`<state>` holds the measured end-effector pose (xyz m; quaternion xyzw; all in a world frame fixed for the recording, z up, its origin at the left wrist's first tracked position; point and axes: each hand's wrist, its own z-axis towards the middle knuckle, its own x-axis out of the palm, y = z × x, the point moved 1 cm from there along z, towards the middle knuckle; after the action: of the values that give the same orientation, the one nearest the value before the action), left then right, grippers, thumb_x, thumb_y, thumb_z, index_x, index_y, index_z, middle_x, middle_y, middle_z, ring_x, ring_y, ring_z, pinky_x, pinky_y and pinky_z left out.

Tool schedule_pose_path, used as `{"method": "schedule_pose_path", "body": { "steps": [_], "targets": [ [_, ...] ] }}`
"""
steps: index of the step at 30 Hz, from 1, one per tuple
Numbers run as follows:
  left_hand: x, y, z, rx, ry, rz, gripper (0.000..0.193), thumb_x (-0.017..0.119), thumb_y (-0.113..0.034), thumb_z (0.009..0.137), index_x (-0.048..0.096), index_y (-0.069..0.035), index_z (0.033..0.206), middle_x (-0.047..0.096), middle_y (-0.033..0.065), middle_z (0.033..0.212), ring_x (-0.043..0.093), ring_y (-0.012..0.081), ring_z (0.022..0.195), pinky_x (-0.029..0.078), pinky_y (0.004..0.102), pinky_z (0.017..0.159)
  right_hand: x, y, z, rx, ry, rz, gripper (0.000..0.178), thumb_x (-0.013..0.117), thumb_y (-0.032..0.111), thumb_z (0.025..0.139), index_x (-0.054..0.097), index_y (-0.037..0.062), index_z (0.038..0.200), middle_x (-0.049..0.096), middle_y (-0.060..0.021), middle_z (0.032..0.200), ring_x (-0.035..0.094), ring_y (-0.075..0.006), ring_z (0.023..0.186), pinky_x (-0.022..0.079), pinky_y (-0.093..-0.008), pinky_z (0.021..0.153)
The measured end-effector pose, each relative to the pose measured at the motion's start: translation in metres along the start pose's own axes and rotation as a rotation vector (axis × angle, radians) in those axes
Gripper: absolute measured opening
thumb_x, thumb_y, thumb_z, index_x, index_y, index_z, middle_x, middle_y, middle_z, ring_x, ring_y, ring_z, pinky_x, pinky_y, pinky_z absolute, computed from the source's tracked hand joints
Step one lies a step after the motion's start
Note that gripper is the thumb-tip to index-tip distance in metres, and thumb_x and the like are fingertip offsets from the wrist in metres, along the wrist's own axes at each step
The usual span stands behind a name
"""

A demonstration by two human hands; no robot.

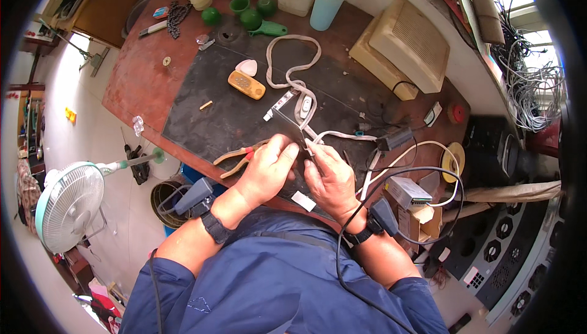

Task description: Assembling or repairing small electronic components, including using pliers and applying adhesive to a metal plate.

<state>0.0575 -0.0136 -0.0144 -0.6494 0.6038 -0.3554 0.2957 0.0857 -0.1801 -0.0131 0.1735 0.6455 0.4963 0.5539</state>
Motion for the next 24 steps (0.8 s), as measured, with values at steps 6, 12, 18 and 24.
{"method": "schedule_pose_path", "body": {
  "steps": [6, 12, 18, 24],
  "targets": [
    [-0.001, 0.006, -0.001, 0.422, -0.147, 0.429, 0.018, 0.057, -0.015, 0.098, 0.054, 0.002, 0.102, 0.066, 0.0085, 0.086, 0.062, 0.0115, 0.068, 0.052, 0.027, 0.06, -0.004, 0.003, -0.002, 0.012, -0.014, 0.006, 0.038, 0.066, 0.006, 0.084, 0.064, 0.0051, 0.122, 0.068, -0.014, 0.103, 0.069, -0.029, 0.086, 0.056, -0.0342, 0.073],
    [0.004, 0.012, -0.003, 0.389, -0.147, 0.281, 0.018, 0.055, -0.018, 0.099, 0.055, 0.0, 0.101, 0.064, 0.0067, 0.082, 0.06, 0.0111, 0.065, 0.051, 0.0264, 0.059, -0.004, 0.006, 0.002, -0.042, -0.01, -0.012, 0.035, 0.066, 0.006, 0.084, 0.065, 0.0036, 0.119, 0.068, -0.0142, 0.103, 0.069, -0.0298, 0.085, 0.056, -0.0348, 0.073],
    [0.005, 0.001, -0.007, 0.043, -0.082, -0.014, 0.021, 0.048, -0.022, 0.103, 0.057, -0.002, 0.1, 0.061, 0.0033, 0.078, 0.057, 0.0091, 0.061, 0.047, 0.0223, 0.055, -0.003, 0.004, 0.001, -0.064, 0.001, -0.085, 0.036, 0.066, 0.005, 0.084, 0.064, 0.003, 0.119, 0.067, -0.0137, 0.101, 0.069, -0.0297, 0.083, 0.056, -0.0353, 0.07],
    [0.003, 0.002, -0.007, -0.021, 0.049, -0.235, 0.023, 0.05, -0.024, 0.102, 0.057, -0.003, 0.101, 0.061, 0.0031, 0.078, 0.057, 0.0078, 0.06, 0.045, 0.02, 0.052, -0.003, 0.007, 0.001, -0.076, 0.028, -0.088, 0.037, 0.066, 0.005, 0.084, 0.063, 0.0027, 0.121, 0.067, -0.0141, 0.102, 0.068, -0.0298, 0.083, 0.056, -0.0353, 0.071]
  ]
}}
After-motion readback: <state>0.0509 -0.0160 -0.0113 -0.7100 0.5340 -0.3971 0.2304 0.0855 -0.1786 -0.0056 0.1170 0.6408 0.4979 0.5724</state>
